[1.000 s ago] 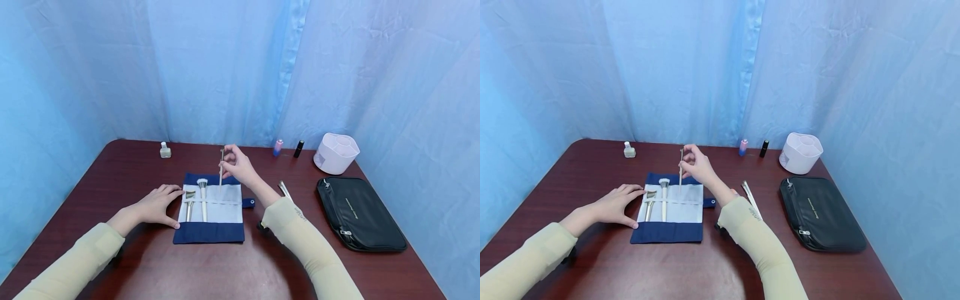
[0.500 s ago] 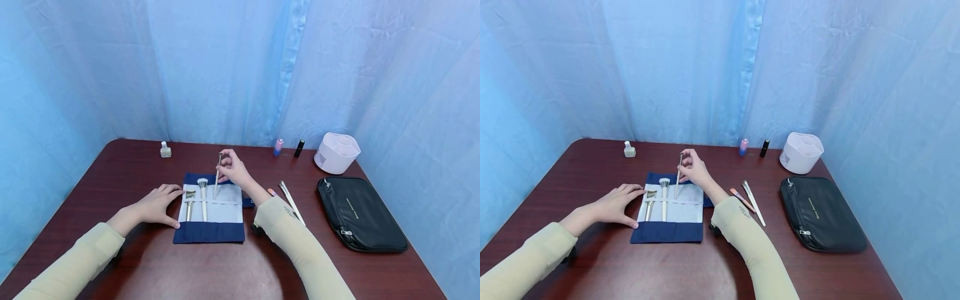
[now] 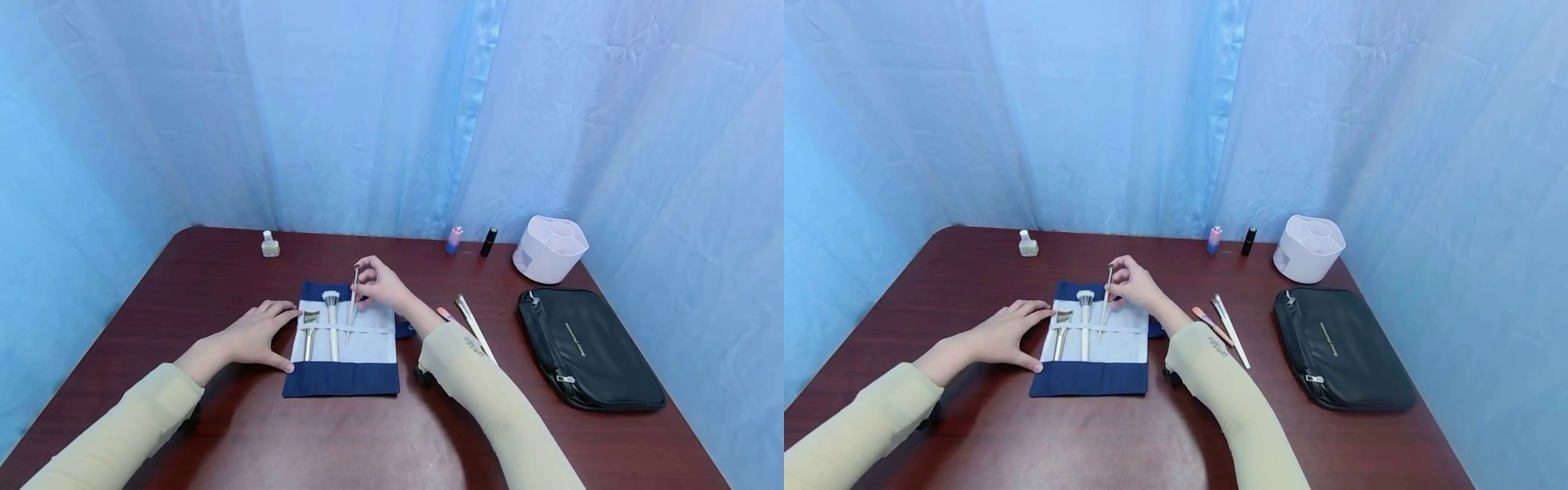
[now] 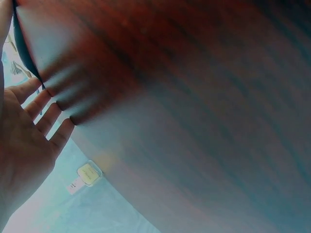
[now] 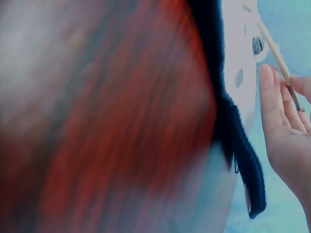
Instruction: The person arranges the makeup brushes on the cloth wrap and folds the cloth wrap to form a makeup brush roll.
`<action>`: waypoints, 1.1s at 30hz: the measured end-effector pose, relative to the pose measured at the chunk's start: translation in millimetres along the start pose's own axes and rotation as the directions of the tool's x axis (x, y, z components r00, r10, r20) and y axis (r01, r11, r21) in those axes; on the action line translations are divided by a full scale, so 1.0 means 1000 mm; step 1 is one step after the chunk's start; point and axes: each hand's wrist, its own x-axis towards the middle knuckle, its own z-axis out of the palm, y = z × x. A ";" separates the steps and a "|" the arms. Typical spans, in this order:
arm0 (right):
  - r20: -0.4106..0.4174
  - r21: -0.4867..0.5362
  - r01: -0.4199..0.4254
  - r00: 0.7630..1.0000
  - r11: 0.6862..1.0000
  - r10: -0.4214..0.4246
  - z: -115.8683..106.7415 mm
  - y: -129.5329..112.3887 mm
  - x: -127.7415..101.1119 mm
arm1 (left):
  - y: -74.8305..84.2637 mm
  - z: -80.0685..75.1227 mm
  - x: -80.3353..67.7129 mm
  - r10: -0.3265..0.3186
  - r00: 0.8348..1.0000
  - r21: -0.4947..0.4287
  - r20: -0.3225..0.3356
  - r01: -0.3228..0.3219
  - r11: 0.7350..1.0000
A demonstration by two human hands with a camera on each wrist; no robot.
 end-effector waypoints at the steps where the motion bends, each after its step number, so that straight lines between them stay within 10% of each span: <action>1: 0.012 -0.008 -0.011 1.000 1.000 0.011 -0.001 0.001 -0.001 | 0.000 0.000 0.000 0.000 1.000 -0.001 0.000 0.000 1.000; 33: 0.335 -0.431 0.096 0.940 0.897 0.061 0.000 0.006 -0.007 | -0.001 0.001 0.000 0.001 1.000 0.011 -0.004 -0.001 1.000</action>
